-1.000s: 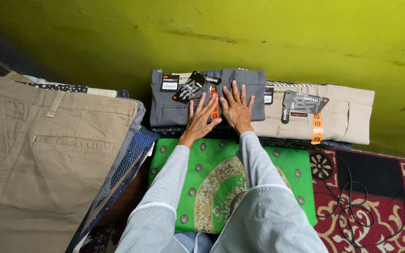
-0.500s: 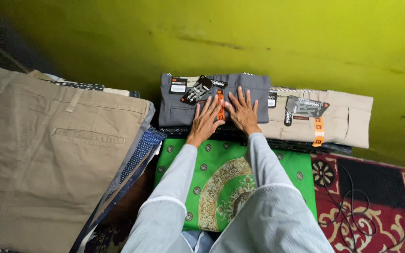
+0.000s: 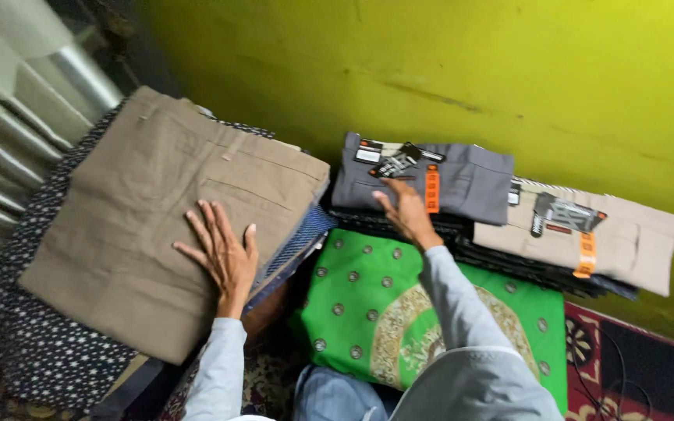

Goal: Folding various pairs of trousers and stacking them in a neat pile.

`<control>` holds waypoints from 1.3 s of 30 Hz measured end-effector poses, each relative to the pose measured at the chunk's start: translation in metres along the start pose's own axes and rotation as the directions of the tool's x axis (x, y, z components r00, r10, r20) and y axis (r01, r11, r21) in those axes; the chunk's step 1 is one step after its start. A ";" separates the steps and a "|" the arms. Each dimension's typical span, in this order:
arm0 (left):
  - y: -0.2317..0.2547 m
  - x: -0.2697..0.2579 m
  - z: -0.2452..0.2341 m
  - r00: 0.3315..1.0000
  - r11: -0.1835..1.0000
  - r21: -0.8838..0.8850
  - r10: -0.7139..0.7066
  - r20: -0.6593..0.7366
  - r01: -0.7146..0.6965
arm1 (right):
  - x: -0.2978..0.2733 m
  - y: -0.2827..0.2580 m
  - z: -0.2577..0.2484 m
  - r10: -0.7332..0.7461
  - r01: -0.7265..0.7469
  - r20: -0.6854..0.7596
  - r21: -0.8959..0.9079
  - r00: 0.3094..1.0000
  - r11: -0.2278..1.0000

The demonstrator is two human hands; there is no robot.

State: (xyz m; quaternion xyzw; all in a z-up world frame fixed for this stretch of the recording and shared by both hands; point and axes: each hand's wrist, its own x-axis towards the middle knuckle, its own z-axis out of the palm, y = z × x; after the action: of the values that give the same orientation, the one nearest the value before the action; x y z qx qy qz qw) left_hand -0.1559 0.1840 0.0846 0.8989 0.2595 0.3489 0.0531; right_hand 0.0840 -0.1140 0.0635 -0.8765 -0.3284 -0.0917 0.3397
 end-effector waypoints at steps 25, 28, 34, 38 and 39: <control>-0.051 -0.040 -0.060 0.948 0.975 -0.117 0.213 0.235 -0.190 | 0.107 -0.229 0.022 0.409 -0.290 0.099 0.851 0.907 0.437; -0.079 -0.069 -0.062 0.963 0.960 -0.251 0.181 0.201 -0.128 | 0.104 -0.254 0.001 0.405 -0.238 0.056 0.878 0.913 0.416; -0.131 -0.125 -0.088 1.000 0.948 -0.317 -0.017 0.000 0.016 | 0.096 -0.254 -0.029 0.274 -0.221 0.131 0.918 0.953 0.330; -0.133 -0.138 -0.109 0.996 0.956 -0.278 -0.095 -0.002 0.091 | 0.086 -0.246 -0.031 0.257 -0.196 0.106 0.914 0.961 0.356; -0.123 -0.133 -0.119 0.994 0.950 -0.294 -0.113 -0.002 0.108 | 0.083 -0.247 -0.034 0.239 -0.187 0.107 0.921 0.965 0.343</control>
State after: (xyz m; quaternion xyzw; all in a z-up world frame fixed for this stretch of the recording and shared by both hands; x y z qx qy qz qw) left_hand -0.3693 0.2130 0.0597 0.8619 0.2552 0.3883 0.2030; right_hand -0.0076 0.0432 0.2536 -0.5688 -0.1985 0.1321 0.7872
